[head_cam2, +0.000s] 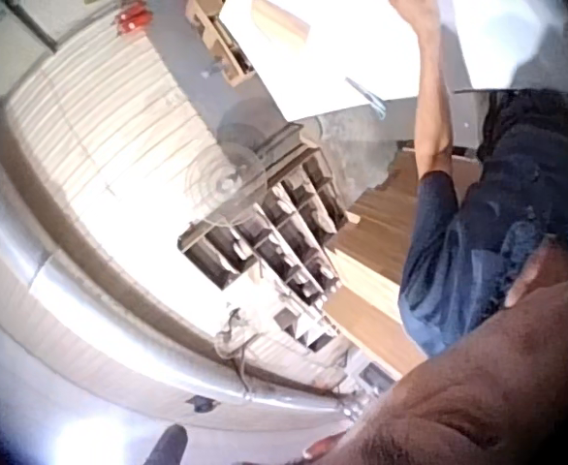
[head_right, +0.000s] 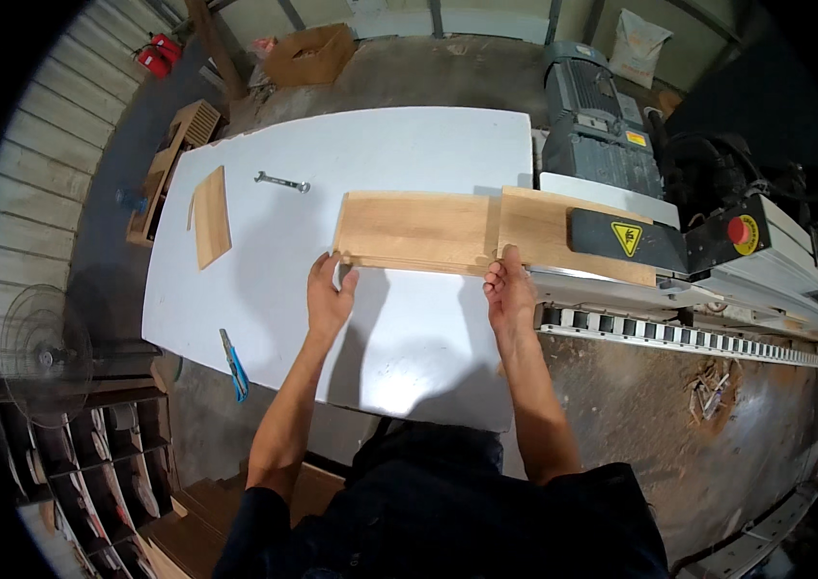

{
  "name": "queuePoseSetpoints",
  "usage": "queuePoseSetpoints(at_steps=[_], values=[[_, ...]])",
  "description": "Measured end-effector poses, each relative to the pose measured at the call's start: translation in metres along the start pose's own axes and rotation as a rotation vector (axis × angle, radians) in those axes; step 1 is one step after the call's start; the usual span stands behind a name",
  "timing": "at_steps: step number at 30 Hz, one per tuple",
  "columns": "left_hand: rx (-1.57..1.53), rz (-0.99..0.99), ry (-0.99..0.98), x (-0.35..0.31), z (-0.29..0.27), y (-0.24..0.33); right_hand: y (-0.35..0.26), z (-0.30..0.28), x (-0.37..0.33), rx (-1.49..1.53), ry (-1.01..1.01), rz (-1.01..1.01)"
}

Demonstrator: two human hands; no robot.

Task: The person takes wood boards from a stack, rubs their edges with a small block, and places them back onto a stack.

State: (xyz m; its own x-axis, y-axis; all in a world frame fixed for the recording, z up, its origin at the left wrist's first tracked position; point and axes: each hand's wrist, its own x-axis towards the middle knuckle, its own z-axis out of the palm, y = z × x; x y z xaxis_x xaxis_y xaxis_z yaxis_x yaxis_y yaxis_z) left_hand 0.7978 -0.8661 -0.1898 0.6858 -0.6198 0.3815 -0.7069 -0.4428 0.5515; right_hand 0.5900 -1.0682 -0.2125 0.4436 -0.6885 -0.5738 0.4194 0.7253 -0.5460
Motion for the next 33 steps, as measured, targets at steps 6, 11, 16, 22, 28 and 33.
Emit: queuePoseSetpoints(at_steps=[6,11,16,22,28,33], values=[[-0.646,-0.316,-0.286,-0.001,0.011,0.061,0.062,0.030,-0.037,-0.221,-0.114,0.080],[-1.027,-0.697,-0.448,0.012,0.016,0.040,0.094,0.060,-0.066,-0.374,-0.269,0.215],[-1.016,-0.727,-0.474,0.028,0.005,-0.003,0.056,0.030,-0.029,-0.370,0.007,-0.124],[-1.042,-0.730,-0.424,0.055,0.000,-0.006,0.057,0.050,-0.035,-0.277,-0.082,-0.024],[-0.971,-0.699,-0.471,0.054,-0.032,-0.042,0.062,0.036,-0.033,-0.106,0.049,0.004],[-0.953,-0.804,-0.446,0.011,-0.072,-0.094,0.052,0.012,-0.058,-0.281,-0.170,0.056]])
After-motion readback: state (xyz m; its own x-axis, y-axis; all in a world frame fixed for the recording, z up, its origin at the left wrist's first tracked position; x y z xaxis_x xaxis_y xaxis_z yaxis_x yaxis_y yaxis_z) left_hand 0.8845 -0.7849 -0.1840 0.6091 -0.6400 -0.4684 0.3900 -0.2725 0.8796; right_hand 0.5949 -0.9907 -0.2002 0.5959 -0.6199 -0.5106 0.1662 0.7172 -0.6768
